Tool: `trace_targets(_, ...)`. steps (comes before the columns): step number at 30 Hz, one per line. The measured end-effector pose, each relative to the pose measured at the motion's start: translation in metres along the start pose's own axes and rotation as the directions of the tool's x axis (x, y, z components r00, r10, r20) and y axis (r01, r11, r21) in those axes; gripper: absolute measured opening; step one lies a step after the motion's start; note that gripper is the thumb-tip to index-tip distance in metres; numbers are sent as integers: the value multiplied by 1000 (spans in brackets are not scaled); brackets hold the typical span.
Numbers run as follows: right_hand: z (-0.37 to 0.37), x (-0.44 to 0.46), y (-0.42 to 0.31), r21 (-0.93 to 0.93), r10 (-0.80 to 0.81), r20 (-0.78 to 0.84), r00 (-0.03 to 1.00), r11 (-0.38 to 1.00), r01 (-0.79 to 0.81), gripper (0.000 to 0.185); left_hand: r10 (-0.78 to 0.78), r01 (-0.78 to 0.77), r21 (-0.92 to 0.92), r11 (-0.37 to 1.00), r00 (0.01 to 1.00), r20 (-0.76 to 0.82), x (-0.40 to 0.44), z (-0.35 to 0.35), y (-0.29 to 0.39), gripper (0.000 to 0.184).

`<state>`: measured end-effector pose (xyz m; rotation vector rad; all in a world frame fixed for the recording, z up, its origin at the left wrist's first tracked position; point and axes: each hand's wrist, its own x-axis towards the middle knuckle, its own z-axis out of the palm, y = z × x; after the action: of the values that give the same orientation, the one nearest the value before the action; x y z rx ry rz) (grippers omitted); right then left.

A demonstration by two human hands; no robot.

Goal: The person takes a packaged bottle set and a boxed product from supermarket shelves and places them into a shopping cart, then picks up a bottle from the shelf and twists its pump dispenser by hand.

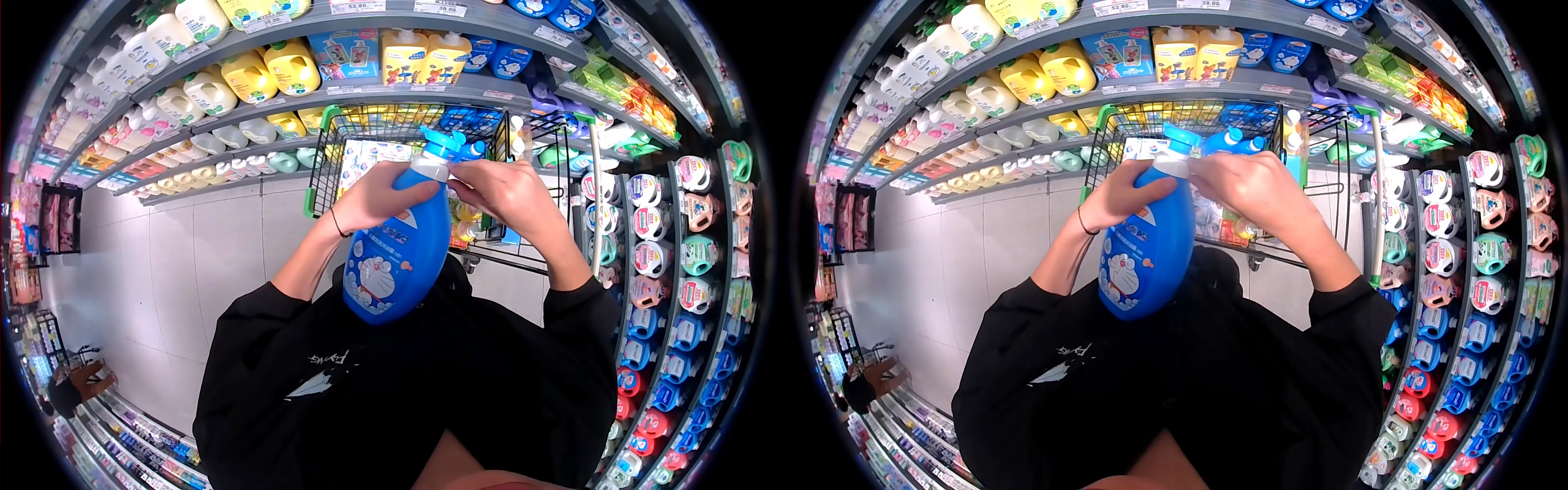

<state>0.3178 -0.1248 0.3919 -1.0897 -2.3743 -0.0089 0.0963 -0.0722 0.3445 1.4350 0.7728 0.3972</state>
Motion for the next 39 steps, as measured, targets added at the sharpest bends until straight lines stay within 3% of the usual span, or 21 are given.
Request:
trace_targets(9, 1, 0, -1, 28, 26, 2, 1000, 999, -26, 24, 27, -27, 10, 1000, 999, -19, 2, 0, 3, 55)
trace_targets(12, -1, 5, -3, 14, 35, -9, 999, 999, -35, 26, 38, -38, 4, 999, 995, -96, 2, 1, 5, 53)
trace_targets(21, 16, 4, 16, 34, -128, -161, 979, 990, 135, 31, 105, -128, -113, 985, 976, -189, -4, 5, 7, 52)
trace_targets(27, 26, 6, 21, 110, -28, -218, 975, 993, 53, 31, 141, -161, -47, 986, 947, -288, 5, 7, 3, 52)
trace_targets(31, 28, 6, 17, 203, 104, -289, 952, 978, -46, 29, 117, -158, -162, 974, 964, -239, 8, 14, 5, 50)
trace_targets(33, 38, -1, 15, 598, 425, -226, 877, 770, -220, 26, 127, -167, -223, 961, 975, -184, 13, 18, 1, 50)
trace_targets(35, 52, -9, 10, 879, 620, -56, 783, 402, -256, 18, 158, -186, -153, 971, 971, -180, 14, 19, 2, 49)
trace_targets(38, 70, -12, 12, 956, 686, 228, 691, -24, -291, 26, 77, -96, -138, 986, 987, -138, 9, 21, 10, 47)
trace_targets(39, 80, -18, 14, 942, 698, 324, 639, -175, -286, 44, 62, -77, -111, 991, 990, -126, 9, 22, 12, 44)
